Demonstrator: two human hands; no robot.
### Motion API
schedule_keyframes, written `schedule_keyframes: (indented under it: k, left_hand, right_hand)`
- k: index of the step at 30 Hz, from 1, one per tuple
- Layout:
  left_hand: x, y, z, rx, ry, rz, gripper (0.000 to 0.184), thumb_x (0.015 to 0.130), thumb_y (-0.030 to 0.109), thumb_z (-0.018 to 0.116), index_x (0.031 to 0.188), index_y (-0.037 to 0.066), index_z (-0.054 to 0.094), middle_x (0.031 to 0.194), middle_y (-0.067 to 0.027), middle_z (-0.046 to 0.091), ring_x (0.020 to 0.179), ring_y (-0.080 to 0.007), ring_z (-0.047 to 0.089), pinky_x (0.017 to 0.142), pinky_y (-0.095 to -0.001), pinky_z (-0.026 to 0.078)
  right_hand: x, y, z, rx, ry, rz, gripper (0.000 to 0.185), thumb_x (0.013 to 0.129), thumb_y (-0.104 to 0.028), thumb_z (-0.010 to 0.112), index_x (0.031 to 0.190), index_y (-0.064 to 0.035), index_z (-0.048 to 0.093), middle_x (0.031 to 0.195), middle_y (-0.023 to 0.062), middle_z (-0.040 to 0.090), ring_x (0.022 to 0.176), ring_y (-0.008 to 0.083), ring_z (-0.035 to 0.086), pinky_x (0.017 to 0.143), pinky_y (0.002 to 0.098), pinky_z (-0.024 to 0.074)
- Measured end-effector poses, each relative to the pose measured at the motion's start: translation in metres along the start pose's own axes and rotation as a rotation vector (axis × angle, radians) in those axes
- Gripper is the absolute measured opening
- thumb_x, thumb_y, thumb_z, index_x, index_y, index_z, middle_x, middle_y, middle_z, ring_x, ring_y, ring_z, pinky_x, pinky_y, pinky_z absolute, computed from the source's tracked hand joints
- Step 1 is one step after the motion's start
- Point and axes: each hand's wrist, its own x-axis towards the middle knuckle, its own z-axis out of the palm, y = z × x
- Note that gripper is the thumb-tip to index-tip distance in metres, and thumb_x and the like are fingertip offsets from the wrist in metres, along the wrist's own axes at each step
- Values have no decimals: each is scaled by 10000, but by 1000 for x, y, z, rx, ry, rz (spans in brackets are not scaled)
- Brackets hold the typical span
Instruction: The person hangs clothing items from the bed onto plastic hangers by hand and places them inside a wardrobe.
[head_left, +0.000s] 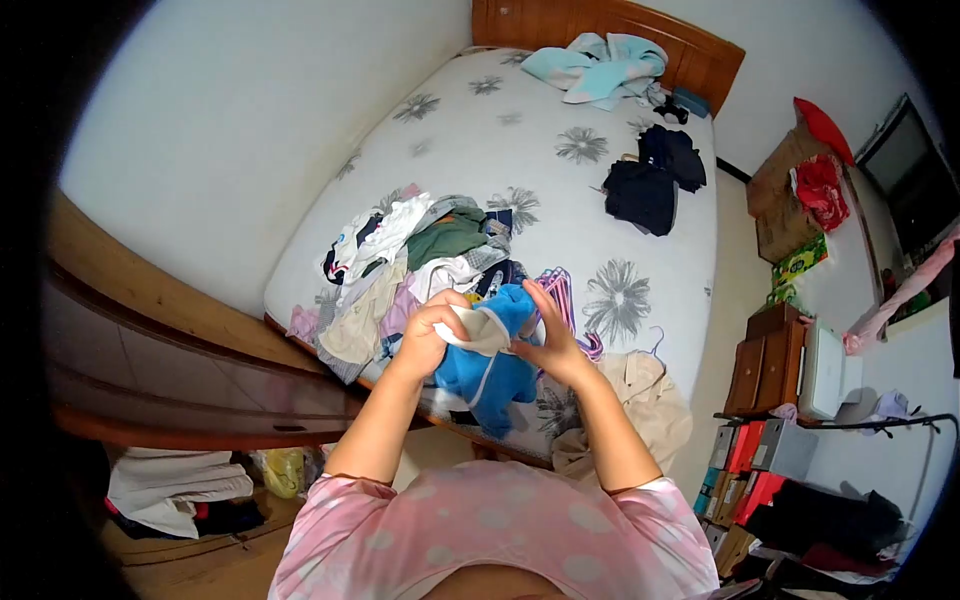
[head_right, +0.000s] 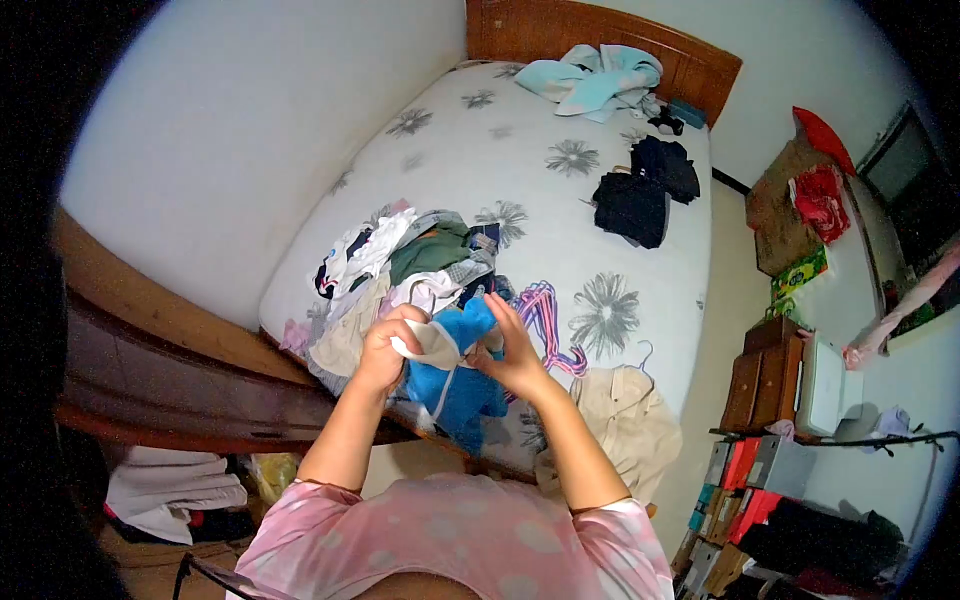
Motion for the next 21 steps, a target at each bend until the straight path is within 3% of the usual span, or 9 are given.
schedule_keyframes:
  k: [5, 8, 9, 12, 13, 16, 17, 20, 21]
  left_hand:
    - [8, 14, 0, 43, -168, 87, 240, 739, 41, 626, 529, 109, 531, 813, -61, 537, 867, -236, 520, 783, -321, 405]
    - [8, 20, 0, 61, -254, 99, 265, 750, 66, 625, 512, 110, 517, 824, -57, 538, 879, -236, 514, 789, -326, 401]
    - [9, 20, 0, 77, -233, 113, 264, 749, 60, 625, 513, 111, 517, 837, -57, 538, 887, -236, 511, 790, -326, 399]
    - [9, 23, -4, 107, -170, 136, 250, 739, 30, 624, 524, 102, 520, 880, -64, 545, 915, -233, 509, 813, -327, 392]
    - [8, 24, -6, 103, -152, 130, 237, 731, 12, 621, 532, 92, 522, 898, -69, 551, 927, -232, 514, 835, -326, 387]
    - [2, 19, -16, 123, -89, 58, 190, 719, -25, 604, 567, 74, 545, 966, -75, 558, 964, -236, 515, 874, -319, 377]
    - [-1, 17, -20, 136, -66, 24, 175, 716, -34, 597, 581, 70, 557, 991, -76, 558, 976, -239, 512, 884, -316, 374]
    - [-7, 17, -29, 479, 0, -93, 146, 716, -64, 554, 660, 60, 606, 1064, -72, 553, 1030, -238, 499, 914, -309, 365]
    - [-8, 16, -34, 651, -47, -84, 233, 727, -80, 517, 876, 50, 640, 1111, -65, 545, 1120, -216, 471, 968, -314, 349]
  right_hand:
    - [9, 20, -18, 652, -225, 255, 730, 789, -119, 673, 1422, -106, 310, 1376, 96, 426, 1296, 219, 361, 1064, 326, 290]
    - [9, 23, -22, 490, -324, 225, 669, 823, -136, 625, 1422, -119, 327, 1236, 76, 538, 1148, 196, 478, 990, 309, 354]
    - [6, 6, -21, 366, -365, 266, 579, 806, -100, 624, 1351, -97, 429, 1085, 69, 580, 1024, 183, 510, 940, 302, 379]
    - [2, 5, -7, -83, -419, -11, 426, 794, -156, 674, 1187, -51, 550, 980, 89, 599, 955, 209, 548, 875, 319, 415]
    - [1, 5, 1, -65, -355, -101, 293, 782, -153, 681, 1024, -21, 582, 901, 100, 569, 896, 232, 553, 832, 327, 419]
    - [-1, 5, 17, 100, -153, -171, 253, 782, -146, 674, 968, -16, 563, 871, 74, 551, 875, 205, 542, 801, 323, 418]
    - [-3, 3, 17, 228, -147, 105, 177, 806, -132, 652, 914, -32, 554, 833, 42, 525, 831, 156, 516, 751, 298, 414]
    - [-1, 2, 7, 293, 68, 97, 136, 833, -126, 626, 874, -51, 521, 806, 19, 509, 794, 112, 489, 708, 274, 404]
    - [0, -2, 5, 347, 99, 119, 135, 844, -110, 613, 863, -64, 487, 779, 17, 502, 771, 97, 489, 691, 260, 399]
